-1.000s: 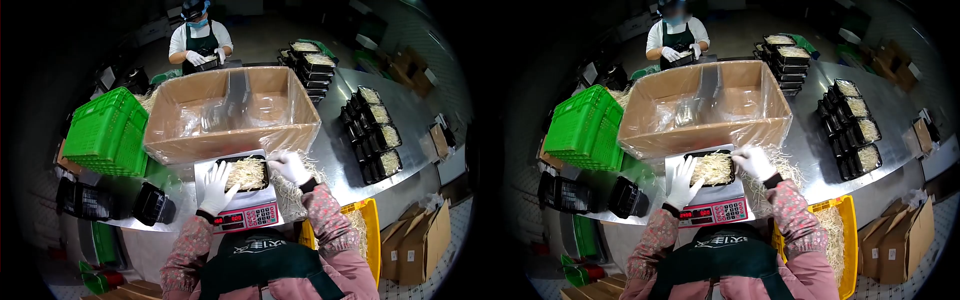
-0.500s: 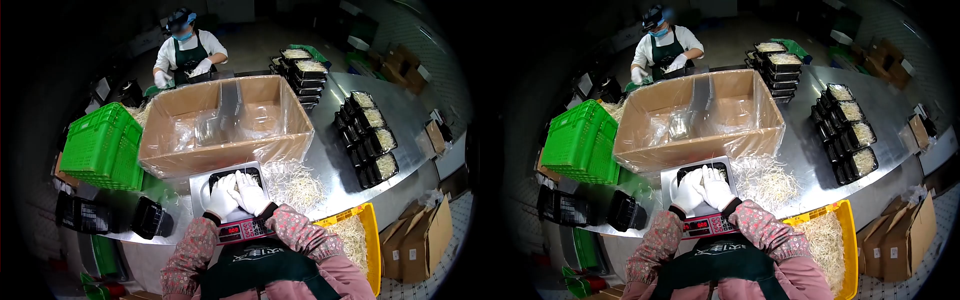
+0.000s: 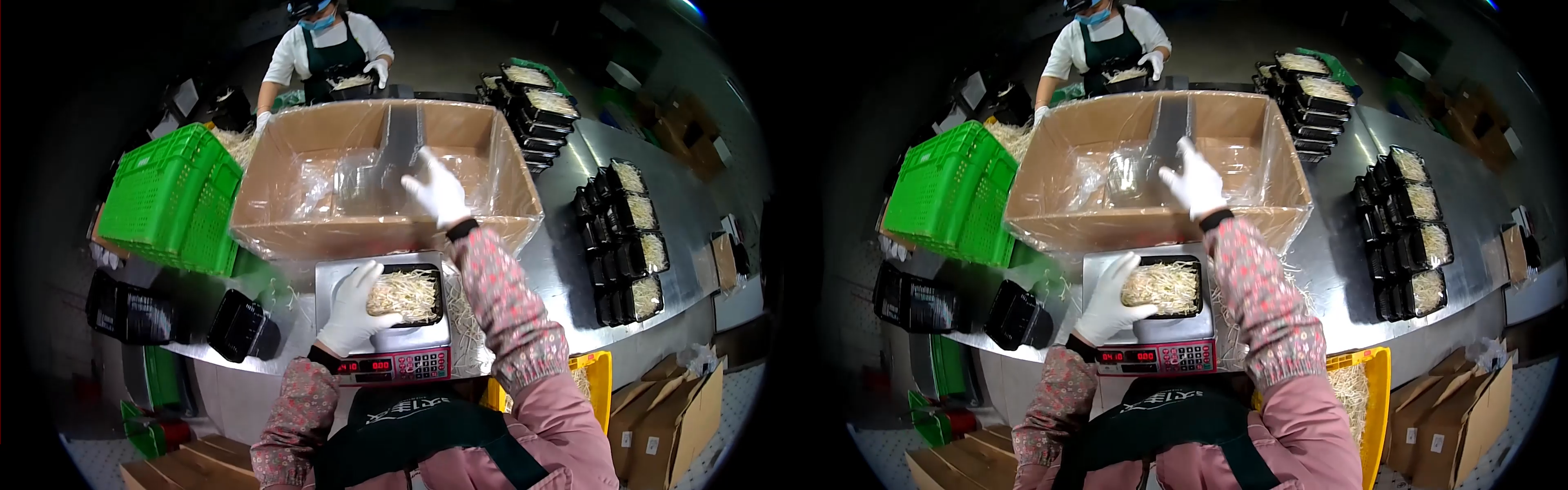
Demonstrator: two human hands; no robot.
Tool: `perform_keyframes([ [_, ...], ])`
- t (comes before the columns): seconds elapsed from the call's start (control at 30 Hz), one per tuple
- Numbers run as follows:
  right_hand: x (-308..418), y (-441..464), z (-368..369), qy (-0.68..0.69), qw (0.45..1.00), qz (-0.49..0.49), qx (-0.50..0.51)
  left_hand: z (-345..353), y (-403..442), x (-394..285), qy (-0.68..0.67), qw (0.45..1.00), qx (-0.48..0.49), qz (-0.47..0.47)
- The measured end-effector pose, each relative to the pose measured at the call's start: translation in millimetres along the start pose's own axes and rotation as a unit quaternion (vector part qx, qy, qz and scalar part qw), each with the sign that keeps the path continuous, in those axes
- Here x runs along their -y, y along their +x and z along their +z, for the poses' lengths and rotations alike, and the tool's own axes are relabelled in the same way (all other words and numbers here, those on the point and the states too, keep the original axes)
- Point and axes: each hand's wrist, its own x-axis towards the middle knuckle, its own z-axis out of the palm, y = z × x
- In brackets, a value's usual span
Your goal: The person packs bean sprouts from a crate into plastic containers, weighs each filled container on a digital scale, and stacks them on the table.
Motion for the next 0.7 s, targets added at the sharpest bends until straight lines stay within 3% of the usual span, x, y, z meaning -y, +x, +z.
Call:
perform_keyframes([
  [0.07, -22.9, 36.2, 30.2, 0.023, 0.987, 0.159, 0.022, -19.3, -11.0, -5.1, -0.063, 0.996, -0.058, -0.037],
  [0.13, -34.4, 52.6, 51.0, -0.03, 0.963, 0.256, 0.078, -36.2, -20.1, -21.1, -0.253, 0.952, -0.127, -0.117],
  [0.17, -42.0, 60.5, 59.2, -0.052, 0.939, 0.316, 0.127, -45.1, -26.9, -16.4, -0.191, 0.964, -0.145, -0.118],
  [0.2, -50.1, 63.1, 58.5, -0.058, 0.939, 0.3, 0.159, -47.4, -35.5, -4.9, -0.204, 0.955, -0.169, -0.131],
  [0.33, -50.9, 53.4, 49.6, -0.122, 0.965, 0.227, 0.056, -66.5, -56.4, 4.0, -0.256, 0.927, -0.219, -0.167],
  [0.43, -51.6, 55.9, 19.3, -0.202, 0.954, 0.202, 0.097, -76.3, -56.9, 1.5, -0.302, 0.901, -0.222, -0.22],
  [0.5, -51.1, 53.3, -12.2, -0.265, 0.957, 0.106, 0.059, -84.5, -54.9, -6.5, -0.313, 0.9, -0.219, -0.209],
  [0.57, -53.7, 47.0, -48.8, -0.25, 0.966, -0.006, -0.063, -91.5, -51.1, -10.0, -0.313, 0.906, -0.209, -0.191],
  [0.6, -43.7, 38.5, -71.1, -0.172, 0.976, -0.066, -0.113, -93.9, -50.2, -8.3, -0.34, 0.901, -0.201, -0.179],
  [0.63, -22.9, 25.5, -98.2, -0.077, 0.984, -0.122, -0.1, -96.5, -47.8, -5.2, -0.371, 0.897, -0.178, -0.164],
  [0.7, 18.9, -9.5, -127.0, 0.26, 0.965, -0.021, -0.024, -96.0, -41.6, -5.2, -0.457, 0.867, -0.157, -0.121],
])
